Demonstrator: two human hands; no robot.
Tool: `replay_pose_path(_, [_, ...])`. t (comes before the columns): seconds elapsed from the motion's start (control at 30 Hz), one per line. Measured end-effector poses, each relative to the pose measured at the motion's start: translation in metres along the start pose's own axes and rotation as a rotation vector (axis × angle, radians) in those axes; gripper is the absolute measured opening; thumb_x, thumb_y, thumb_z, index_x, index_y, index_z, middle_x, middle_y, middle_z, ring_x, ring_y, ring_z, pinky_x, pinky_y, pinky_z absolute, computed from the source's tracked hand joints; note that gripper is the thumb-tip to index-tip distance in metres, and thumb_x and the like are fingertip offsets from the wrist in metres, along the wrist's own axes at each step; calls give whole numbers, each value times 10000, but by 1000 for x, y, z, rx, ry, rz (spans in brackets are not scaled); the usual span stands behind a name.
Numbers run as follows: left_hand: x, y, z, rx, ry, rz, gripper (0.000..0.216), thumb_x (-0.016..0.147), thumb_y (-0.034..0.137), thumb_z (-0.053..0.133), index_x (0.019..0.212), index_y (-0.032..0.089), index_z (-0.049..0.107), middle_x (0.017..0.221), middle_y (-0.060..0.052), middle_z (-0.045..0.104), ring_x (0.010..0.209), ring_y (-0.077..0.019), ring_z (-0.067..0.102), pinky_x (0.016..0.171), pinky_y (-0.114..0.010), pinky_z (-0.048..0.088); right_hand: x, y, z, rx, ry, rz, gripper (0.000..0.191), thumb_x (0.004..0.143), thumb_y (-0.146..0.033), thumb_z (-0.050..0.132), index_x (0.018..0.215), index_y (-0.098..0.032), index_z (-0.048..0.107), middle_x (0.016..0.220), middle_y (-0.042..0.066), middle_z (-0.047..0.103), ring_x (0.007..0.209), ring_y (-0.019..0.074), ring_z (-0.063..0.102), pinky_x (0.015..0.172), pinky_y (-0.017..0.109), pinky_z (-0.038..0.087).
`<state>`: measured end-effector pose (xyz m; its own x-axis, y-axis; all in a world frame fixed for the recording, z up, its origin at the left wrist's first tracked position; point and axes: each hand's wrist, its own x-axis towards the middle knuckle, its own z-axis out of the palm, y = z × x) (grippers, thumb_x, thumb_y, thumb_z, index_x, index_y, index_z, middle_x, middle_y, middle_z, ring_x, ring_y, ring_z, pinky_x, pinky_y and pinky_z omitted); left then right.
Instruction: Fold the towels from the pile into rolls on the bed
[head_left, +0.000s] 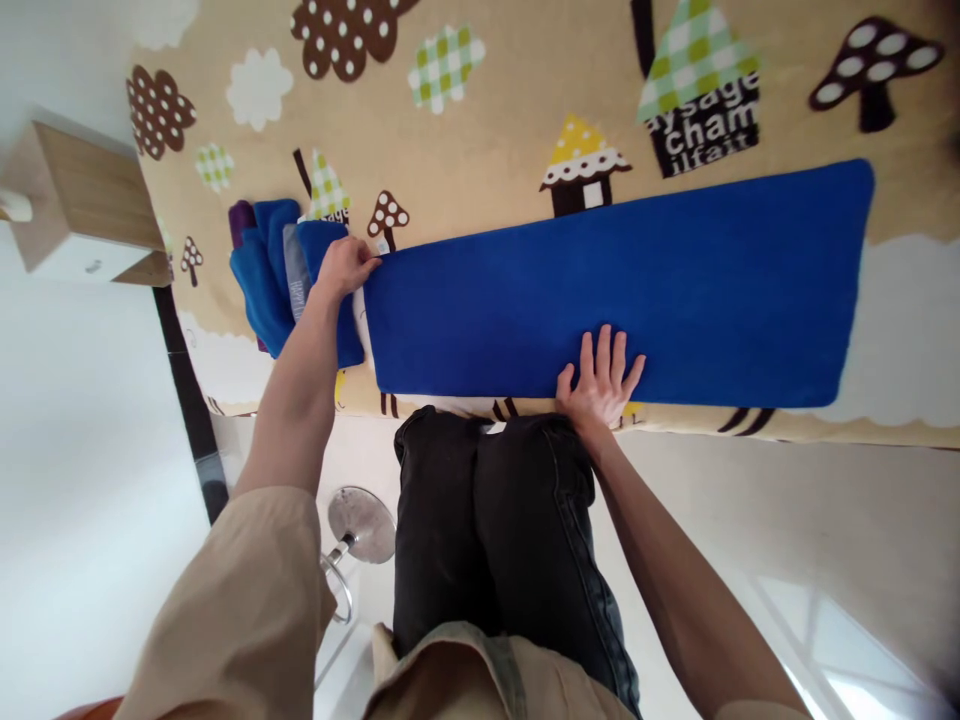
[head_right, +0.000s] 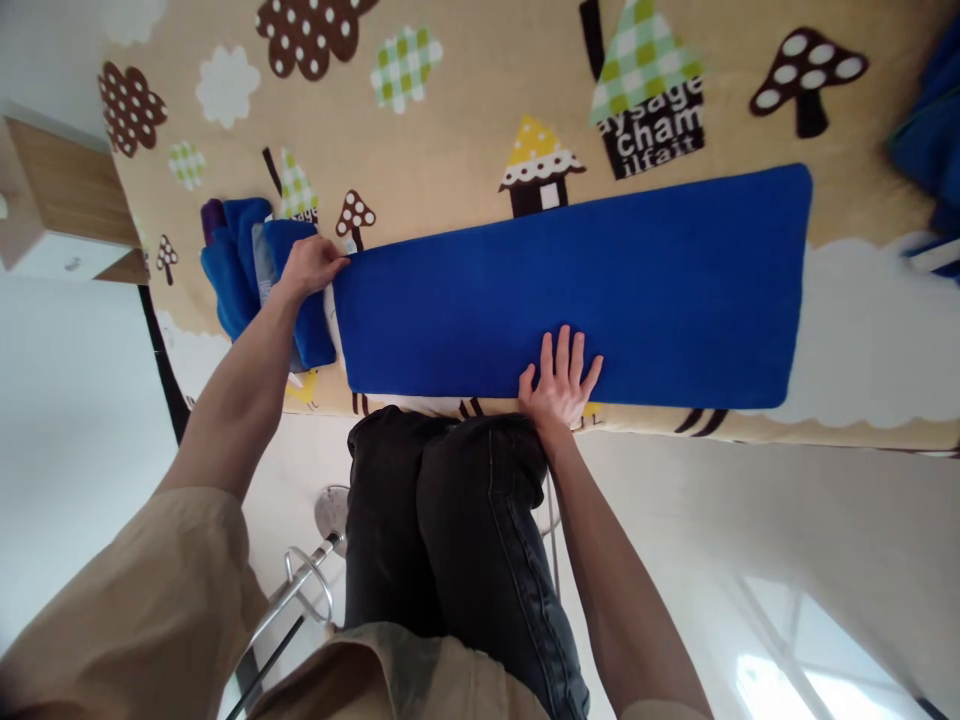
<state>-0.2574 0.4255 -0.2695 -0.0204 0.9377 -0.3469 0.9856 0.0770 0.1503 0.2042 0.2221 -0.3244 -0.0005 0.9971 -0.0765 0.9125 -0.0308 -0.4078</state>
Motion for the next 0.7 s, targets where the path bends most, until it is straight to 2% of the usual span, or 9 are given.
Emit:
replay_pose_path(0.07, [4,-1,-1,0,12,-56,598,992,613,557,936,28,664,1103,-158,738,1249,-261,588,1257,-467,276,0,0,0,-7,7,-4,661,953,-285,417,1598,-140,405,1659,156,362,1577,356,254,1254,687,131])
replay_pose_path(0.13, [2,4,-1,4,49,-135,531,979,584,601,974,58,677,1133,-158,730,1288,-313,574,1251,-518,281,-1,0,0,-23,15,-12,657,958,-287,412,1598,-139,403,1667,148,348,1584,346,239,1260,673,129])
replay_pose_path(0.23, [-13,22,3,-6,187,-187,469,1007,526,576,1140,84,657,1330,-168,631,1369,-356,502,1230,-579,318,-1,1,0,-47,16,-21,654,963,-285,408,1601,-138,396,1675,143,332,1589,338,227,1264,663,131])
replay_pose_path(0.33, [-42,44,15,-82,324,-130,481,1051,493,457,1336,132,596,1523,-153,482,1491,-342,360,1264,-556,277,-2,1,0,-54,-1,-11,665,954,-272,418,1605,-140,387,1676,150,328,1584,351,232,1252,684,141])
replay_pose_path(0.4, [-68,54,30,-136,277,-43,531,1049,505,409,1456,188,534,1622,-113,397,1564,-314,250,1304,-515,197,-1,-1,0,-51,-12,-4,674,945,-261,424,1608,-140,381,1678,156,322,1582,358,232,1244,696,149])
replay_pose_path(0.47, [-100,58,50,-154,178,19,619,1037,505,387,1564,183,423,1698,-96,288,1604,-292,150,1320,-500,126,0,-3,0,-54,-18,-7,679,944,-254,424,1611,-139,371,1682,159,311,1582,354,229,1244,695,153])
replay_pose_path(0.5, [-118,58,59,-150,150,1,653,1035,488,366,1598,158,367,1719,-105,235,1612,-280,116,1321,-492,113,0,-4,-1,-58,-20,-14,679,946,-252,423,1613,-138,367,1685,160,306,1582,349,229,1245,692,154])
replay_pose_path(0.6, [-181,59,84,-150,159,-184,687,1033,415,293,1626,68,280,1727,-166,157,1617,-263,84,1314,-483,121,-2,3,-9,-74,-37,-67,659,960,-257,417,1610,-152,375,1689,156,300,1580,323,243,1252,666,174])
replay_pose_path(0.7, [-258,70,99,-170,110,-231,685,1005,390,336,1614,76,325,1709,-172,212,1612,-257,109,1312,-483,120,-12,41,-28,-96,-21,-60,624,986,-296,406,1597,-171,402,1690,150,301,1585,298,238,1260,633,183])
